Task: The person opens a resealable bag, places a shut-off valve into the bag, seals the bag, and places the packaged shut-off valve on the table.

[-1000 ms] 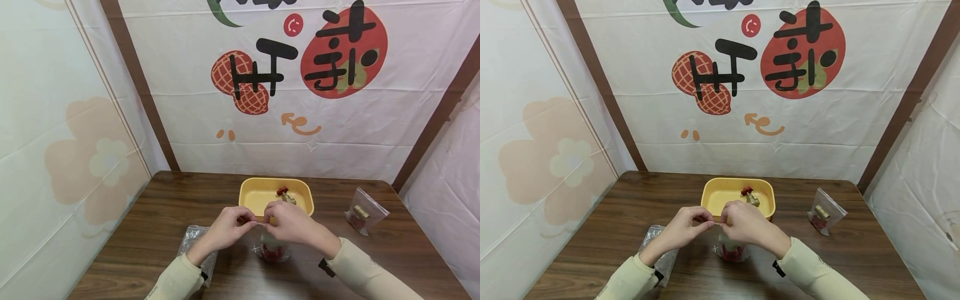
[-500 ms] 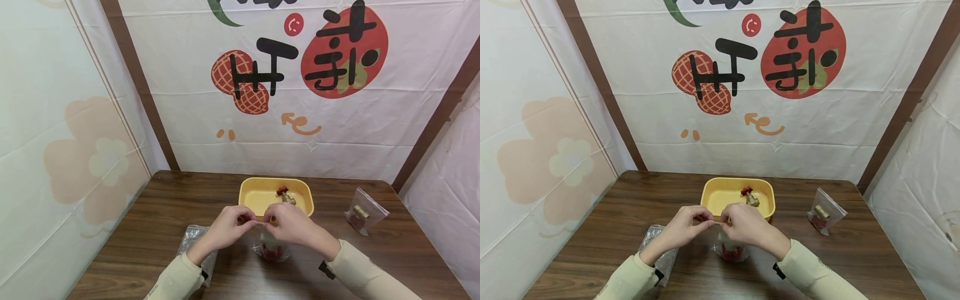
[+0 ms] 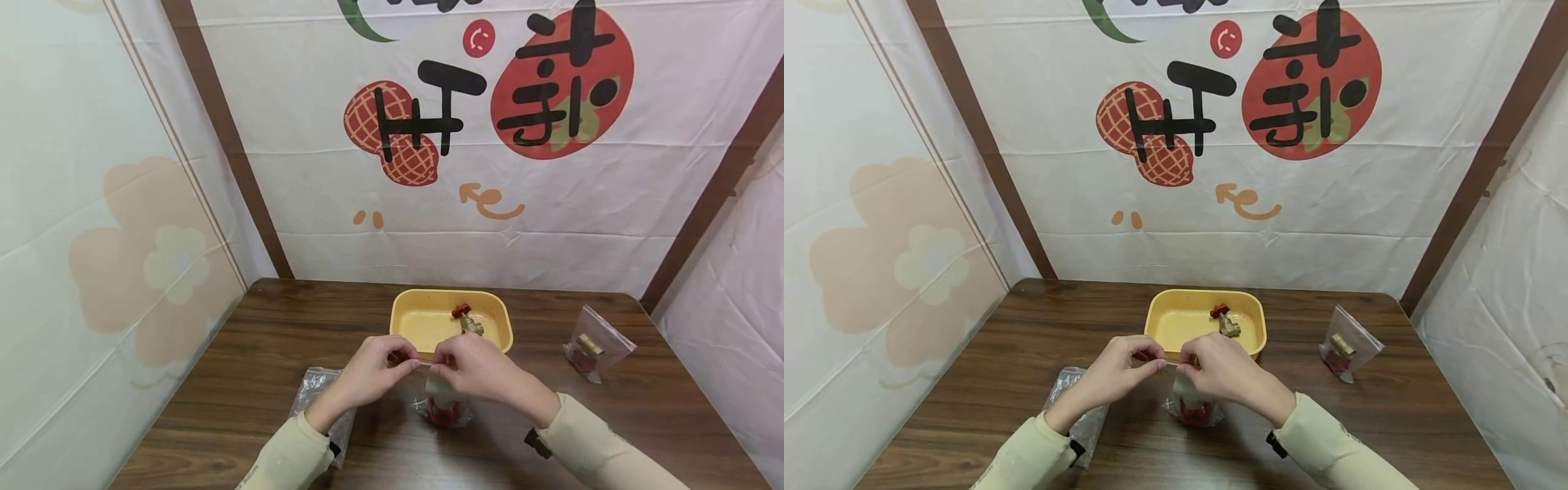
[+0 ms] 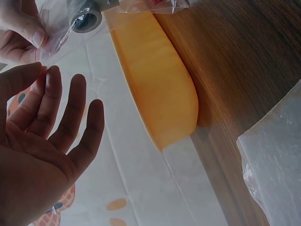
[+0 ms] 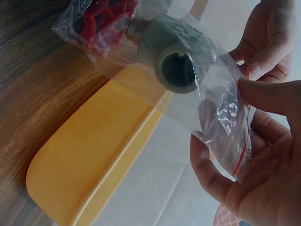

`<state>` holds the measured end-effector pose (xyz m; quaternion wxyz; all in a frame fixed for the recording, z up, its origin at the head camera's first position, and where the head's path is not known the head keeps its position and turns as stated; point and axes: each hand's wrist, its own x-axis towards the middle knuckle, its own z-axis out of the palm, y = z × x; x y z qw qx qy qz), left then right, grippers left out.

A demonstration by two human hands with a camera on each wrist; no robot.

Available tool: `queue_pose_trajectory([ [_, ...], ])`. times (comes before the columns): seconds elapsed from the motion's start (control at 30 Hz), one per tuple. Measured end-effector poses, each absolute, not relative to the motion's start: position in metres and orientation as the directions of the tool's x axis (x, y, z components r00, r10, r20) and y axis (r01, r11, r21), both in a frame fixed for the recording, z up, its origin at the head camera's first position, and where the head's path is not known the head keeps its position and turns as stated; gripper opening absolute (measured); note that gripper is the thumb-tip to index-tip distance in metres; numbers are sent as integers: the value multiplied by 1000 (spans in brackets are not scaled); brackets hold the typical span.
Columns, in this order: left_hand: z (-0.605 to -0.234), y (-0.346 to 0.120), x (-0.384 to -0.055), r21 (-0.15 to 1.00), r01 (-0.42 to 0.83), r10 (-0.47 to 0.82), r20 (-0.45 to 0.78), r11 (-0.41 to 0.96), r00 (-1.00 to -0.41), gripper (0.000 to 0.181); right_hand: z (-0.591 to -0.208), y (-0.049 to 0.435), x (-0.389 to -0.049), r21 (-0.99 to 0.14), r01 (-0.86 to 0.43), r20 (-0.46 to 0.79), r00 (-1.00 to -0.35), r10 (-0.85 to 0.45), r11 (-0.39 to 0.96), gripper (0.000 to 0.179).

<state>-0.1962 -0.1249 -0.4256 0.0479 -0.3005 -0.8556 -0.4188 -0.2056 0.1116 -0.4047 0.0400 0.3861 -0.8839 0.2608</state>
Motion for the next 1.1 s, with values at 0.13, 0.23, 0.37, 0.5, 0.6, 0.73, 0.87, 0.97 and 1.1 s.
queue_pose_trajectory([
  [0.13, -426, -126, -197, 689, 555, 476, 333, 466, -814, 8, -406, 115, -205, -453, -700, 271, -699, -662, 552, 14],
  [0.23, -426, -126, -196, 688, 552, 474, 330, 472, -817, 8, -407, 117, -205, -457, -707, 285, -691, -664, 539, 16],
  [0.37, -425, -126, -196, 688, 548, 472, 326, 475, -819, 8, -409, 118, -205, -437, -730, 323, -673, -665, 526, 16],
  [0.5, -425, -125, -197, 688, 551, 473, 330, 473, -817, 8, -410, 117, -205, -429, -737, 339, -667, -664, 522, 17],
  [0.6, -425, -126, -197, 689, 549, 472, 328, 473, -818, 8, -410, 118, -205, -446, -721, 315, -681, -661, 530, 16],
  [0.73, -425, -126, -197, 691, 543, 469, 323, 477, -822, 6, -411, 121, -205, -461, -695, 284, -705, -650, 552, 16],
  [0.87, -425, -127, -197, 695, 534, 464, 315, 481, -828, 5, -412, 123, -206, -452, -712, 314, -692, -650, 538, 19],
  [0.97, -425, -127, -197, 700, 529, 464, 310, 480, -830, 4, -413, 123, -206, -443, -729, 343, -675, -653, 521, 20],
  [1.1, -425, -127, -196, 703, 525, 464, 304, 480, -832, 5, -414, 122, -205, -440, -738, 363, -668, -650, 512, 20],
])
